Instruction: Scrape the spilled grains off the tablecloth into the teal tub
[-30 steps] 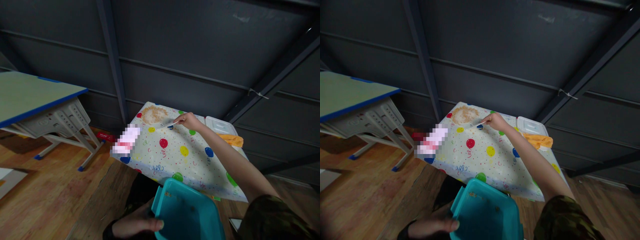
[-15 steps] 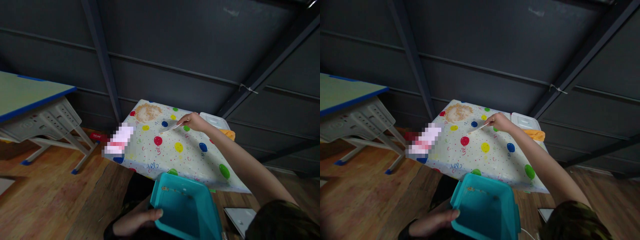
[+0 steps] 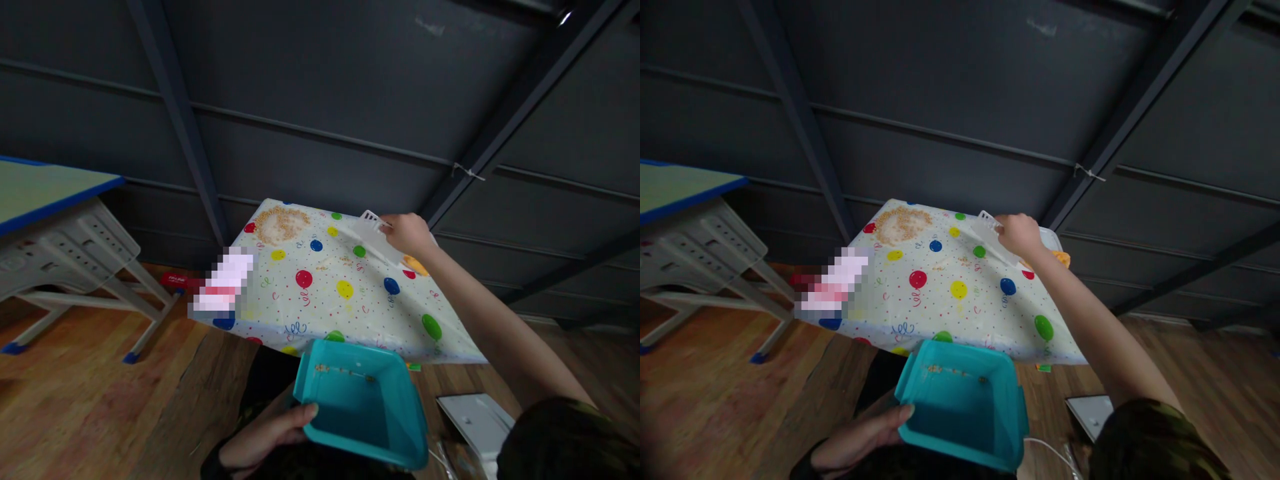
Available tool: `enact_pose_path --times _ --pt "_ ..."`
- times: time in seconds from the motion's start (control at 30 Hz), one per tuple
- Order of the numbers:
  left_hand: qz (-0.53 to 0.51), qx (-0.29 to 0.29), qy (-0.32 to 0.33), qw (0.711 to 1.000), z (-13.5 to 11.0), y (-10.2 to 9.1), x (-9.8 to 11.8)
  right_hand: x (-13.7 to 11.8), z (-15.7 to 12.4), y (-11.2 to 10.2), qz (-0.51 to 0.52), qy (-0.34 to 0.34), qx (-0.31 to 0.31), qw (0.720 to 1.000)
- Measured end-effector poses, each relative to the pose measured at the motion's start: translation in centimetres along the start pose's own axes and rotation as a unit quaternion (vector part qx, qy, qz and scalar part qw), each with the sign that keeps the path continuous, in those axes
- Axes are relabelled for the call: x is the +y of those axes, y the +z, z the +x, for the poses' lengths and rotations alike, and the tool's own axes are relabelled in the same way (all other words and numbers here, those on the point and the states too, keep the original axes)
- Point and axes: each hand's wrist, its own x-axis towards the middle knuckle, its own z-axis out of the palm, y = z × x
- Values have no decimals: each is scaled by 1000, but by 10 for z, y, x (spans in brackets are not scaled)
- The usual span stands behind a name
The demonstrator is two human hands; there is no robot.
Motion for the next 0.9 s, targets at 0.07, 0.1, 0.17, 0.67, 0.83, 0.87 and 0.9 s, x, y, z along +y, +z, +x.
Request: enact_pose_path --times 0.07,0.1,0.17,0.67,0.83,0.87,0.9 --pt "3 3 -3 1000 1 0 0 -5 -5 4 -39 20 -17 999" --pt "1 6 -2 1000 1 0 -1 -9 -7 7 -53 22 -23 998" --pt "-2 20 -4 1000 2 1 -1 -21 -11 11 -77 18 -29 996" --pt "-4 67 -12 998 -4 5 -4 -76 -30 6 -68 -87 -45 993" --pt "-5 69 1 998 -4 2 -5 -79 -35 4 -16 -105 -36 994" --pt "-2 70 2 998 -5 1 -6 -80 -36 4 -3 -109 -35 993" --pt "0 71 2 997 -5 0 -6 -81 -36 3 10 -112 -35 993"
